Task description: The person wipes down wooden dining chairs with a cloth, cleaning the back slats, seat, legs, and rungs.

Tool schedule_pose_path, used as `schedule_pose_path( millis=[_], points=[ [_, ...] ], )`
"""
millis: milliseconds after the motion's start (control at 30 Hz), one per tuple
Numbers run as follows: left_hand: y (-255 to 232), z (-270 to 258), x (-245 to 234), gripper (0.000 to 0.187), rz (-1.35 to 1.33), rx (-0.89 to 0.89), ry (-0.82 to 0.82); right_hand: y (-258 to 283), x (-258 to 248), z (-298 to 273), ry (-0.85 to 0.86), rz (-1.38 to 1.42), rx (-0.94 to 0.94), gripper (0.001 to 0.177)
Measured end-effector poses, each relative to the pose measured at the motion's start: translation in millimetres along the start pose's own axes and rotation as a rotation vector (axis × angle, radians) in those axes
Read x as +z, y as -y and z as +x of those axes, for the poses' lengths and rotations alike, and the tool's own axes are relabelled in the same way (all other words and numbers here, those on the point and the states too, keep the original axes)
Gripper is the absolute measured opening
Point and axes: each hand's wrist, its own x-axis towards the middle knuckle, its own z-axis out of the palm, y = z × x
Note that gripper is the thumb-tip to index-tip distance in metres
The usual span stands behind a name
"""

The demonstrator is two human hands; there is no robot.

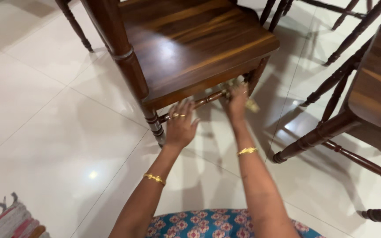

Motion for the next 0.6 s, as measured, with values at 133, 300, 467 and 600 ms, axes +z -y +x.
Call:
schedule_pose_path(
  millis=[133, 300, 467, 600],
  points=[
    [32.6, -11.2, 16.5, 0.070, 0.077, -0.135, 0.088, 60.5, 33.8, -22.2, 0.044, 0.102, 0.104, 0.043],
    [28.3, -27.7, 50.8, 0.068, 0.053, -0.216, 0.055, 131.4, 35.2, -29.1, 0.125, 0.146, -0.107, 0.043],
    [28.9, -32.4, 57.7, 0.067, 0.302, -0.169, 0.077, 75.4, -1.5, -5.4, 0.365, -0.031, -0.079, 0.048],
    [19.5, -25.1, 53.9, 0.061, 0.241, -0.257, 0.176, 0.2, -25.0, 22.6, 0.235, -0.099, 0.028, 0.045]
  ],
)
